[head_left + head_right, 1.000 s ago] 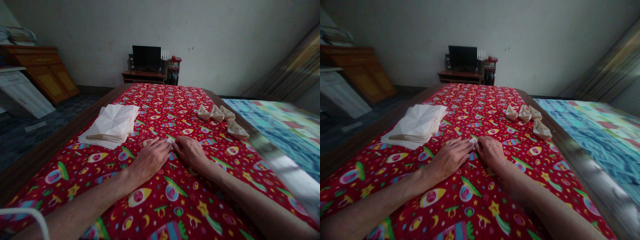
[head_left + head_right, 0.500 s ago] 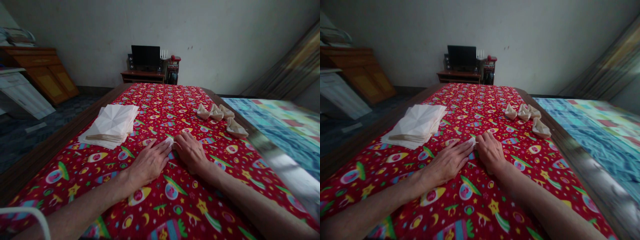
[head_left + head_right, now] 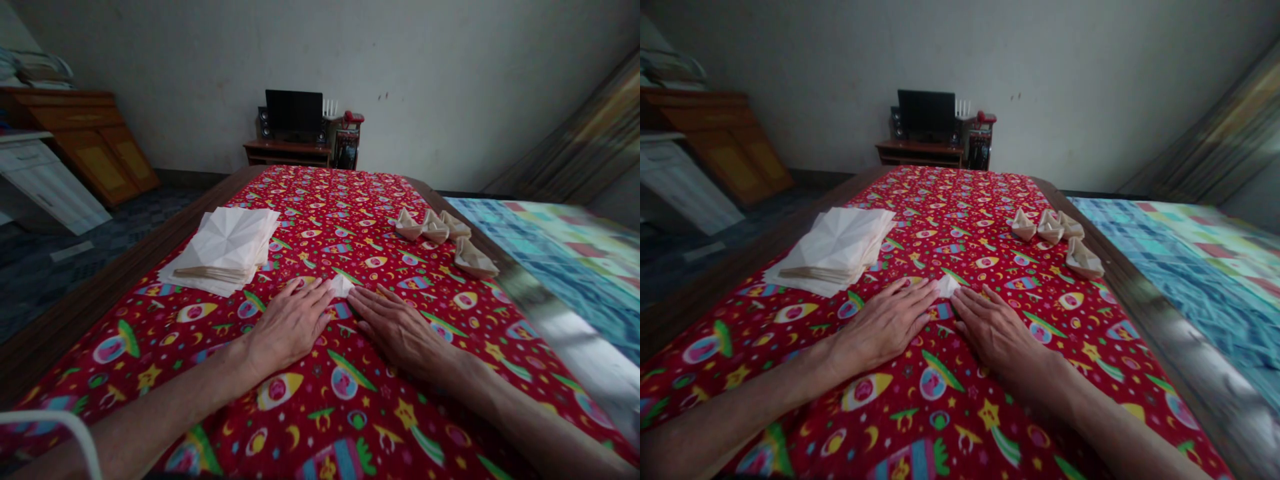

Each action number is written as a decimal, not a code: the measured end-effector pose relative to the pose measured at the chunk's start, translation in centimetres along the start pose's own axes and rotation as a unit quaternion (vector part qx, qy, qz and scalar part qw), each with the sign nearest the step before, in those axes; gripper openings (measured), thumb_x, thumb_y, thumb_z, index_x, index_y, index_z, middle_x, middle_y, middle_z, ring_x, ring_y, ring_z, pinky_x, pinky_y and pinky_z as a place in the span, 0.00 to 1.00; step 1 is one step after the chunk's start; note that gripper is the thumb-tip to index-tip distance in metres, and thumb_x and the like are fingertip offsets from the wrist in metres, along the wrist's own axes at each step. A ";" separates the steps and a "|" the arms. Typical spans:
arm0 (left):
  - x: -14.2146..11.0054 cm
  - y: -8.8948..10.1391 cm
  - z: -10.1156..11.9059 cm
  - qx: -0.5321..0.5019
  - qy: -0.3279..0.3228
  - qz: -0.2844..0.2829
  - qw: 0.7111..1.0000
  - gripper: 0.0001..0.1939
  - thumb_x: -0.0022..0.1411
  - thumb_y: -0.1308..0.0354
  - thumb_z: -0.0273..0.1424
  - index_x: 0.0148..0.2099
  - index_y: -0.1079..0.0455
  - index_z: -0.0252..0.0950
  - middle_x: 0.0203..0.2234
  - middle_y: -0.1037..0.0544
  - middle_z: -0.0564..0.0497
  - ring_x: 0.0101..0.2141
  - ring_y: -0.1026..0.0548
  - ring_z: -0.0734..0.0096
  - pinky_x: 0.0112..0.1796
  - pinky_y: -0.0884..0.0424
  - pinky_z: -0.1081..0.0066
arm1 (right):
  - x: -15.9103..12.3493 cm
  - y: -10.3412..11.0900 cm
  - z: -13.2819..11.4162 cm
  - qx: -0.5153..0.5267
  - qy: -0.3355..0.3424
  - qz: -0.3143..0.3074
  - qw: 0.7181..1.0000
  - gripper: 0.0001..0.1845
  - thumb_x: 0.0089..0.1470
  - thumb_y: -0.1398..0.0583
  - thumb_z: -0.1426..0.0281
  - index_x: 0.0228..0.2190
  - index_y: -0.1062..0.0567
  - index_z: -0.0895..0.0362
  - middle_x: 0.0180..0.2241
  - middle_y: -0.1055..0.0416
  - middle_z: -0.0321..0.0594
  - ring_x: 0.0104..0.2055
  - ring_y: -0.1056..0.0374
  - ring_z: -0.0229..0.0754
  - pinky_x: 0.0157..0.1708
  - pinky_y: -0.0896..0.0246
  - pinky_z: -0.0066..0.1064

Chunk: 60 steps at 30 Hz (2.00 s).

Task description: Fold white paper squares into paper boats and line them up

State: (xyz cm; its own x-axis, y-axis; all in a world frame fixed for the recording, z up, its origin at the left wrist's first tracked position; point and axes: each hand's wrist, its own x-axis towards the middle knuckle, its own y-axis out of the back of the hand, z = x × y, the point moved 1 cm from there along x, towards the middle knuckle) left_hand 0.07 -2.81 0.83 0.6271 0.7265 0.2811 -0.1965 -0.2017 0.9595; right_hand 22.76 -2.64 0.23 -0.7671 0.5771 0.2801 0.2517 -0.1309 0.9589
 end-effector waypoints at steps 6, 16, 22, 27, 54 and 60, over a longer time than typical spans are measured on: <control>-0.5 0.6 -0.6 0.030 0.016 0.001 0.999 0.19 0.67 0.56 0.31 0.57 0.36 0.32 0.56 0.33 0.44 0.57 0.36 0.61 0.57 0.42 0.59 | -0.5 -0.3 0.8 -0.012 0.004 0.008 1.000 0.27 0.62 0.51 0.70 0.61 0.46 0.59 0.59 0.42 0.49 0.61 0.46 0.46 0.58 0.45 0.46; 0.5 0.1 -1.8 -0.022 0.013 0.062 0.998 0.15 0.66 0.54 0.28 0.48 0.29 0.31 0.47 0.25 0.45 0.49 0.29 0.64 0.52 0.34 0.63 | 1.8 0.8 -0.3 -0.023 -0.007 0.027 0.999 0.12 0.61 0.50 0.73 0.41 0.28 0.60 0.41 0.26 0.47 0.44 0.31 0.43 0.46 0.39 0.36; 1.8 -0.7 -2.7 -0.081 0.042 0.089 0.992 0.15 0.64 0.52 0.25 0.51 0.32 0.35 0.42 0.27 0.47 0.44 0.30 0.65 0.47 0.32 0.64 | 5.1 0.7 0.4 -0.090 -0.066 0.018 0.994 0.11 0.59 0.45 0.67 0.29 0.26 0.57 0.27 0.30 0.40 0.30 0.37 0.38 0.34 0.48 0.31; 2.1 -0.8 -2.3 -0.103 0.055 0.078 0.990 0.13 0.63 0.51 0.25 0.48 0.30 0.34 0.40 0.29 0.46 0.42 0.31 0.65 0.45 0.32 0.65 | 5.2 0.1 1.1 -0.048 -0.097 0.025 0.994 0.11 0.59 0.45 0.65 0.30 0.26 0.57 0.28 0.35 0.38 0.28 0.42 0.35 0.27 0.53 0.28; 4.0 -1.7 0.7 -0.235 0.136 0.152 0.950 0.21 0.64 0.54 0.27 0.59 0.43 0.33 0.44 0.26 0.42 0.50 0.30 0.61 0.53 0.35 0.58 | 5.1 -0.6 -0.5 0.018 -0.122 0.179 0.976 0.06 0.57 0.50 0.73 0.28 0.36 0.57 0.25 0.34 0.39 0.25 0.41 0.37 0.26 0.48 0.27; 4.1 -2.5 0.5 -0.205 0.091 0.149 0.963 0.21 0.61 0.52 0.23 0.57 0.39 0.34 0.50 0.28 0.43 0.51 0.30 0.64 0.53 0.34 0.61 | 5.1 -0.6 0.3 0.057 -0.134 0.187 0.972 0.06 0.54 0.49 0.71 0.36 0.36 0.59 0.27 0.32 0.41 0.26 0.39 0.38 0.26 0.48 0.27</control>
State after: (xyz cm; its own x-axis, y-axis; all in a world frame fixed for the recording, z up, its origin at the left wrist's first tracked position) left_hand 3.52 0.34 -0.37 0.3617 0.7868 0.5001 -0.6521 -0.1698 0.7389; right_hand 18.86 0.61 1.10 -0.4324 0.6975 0.5714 0.5591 -0.2898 0.7768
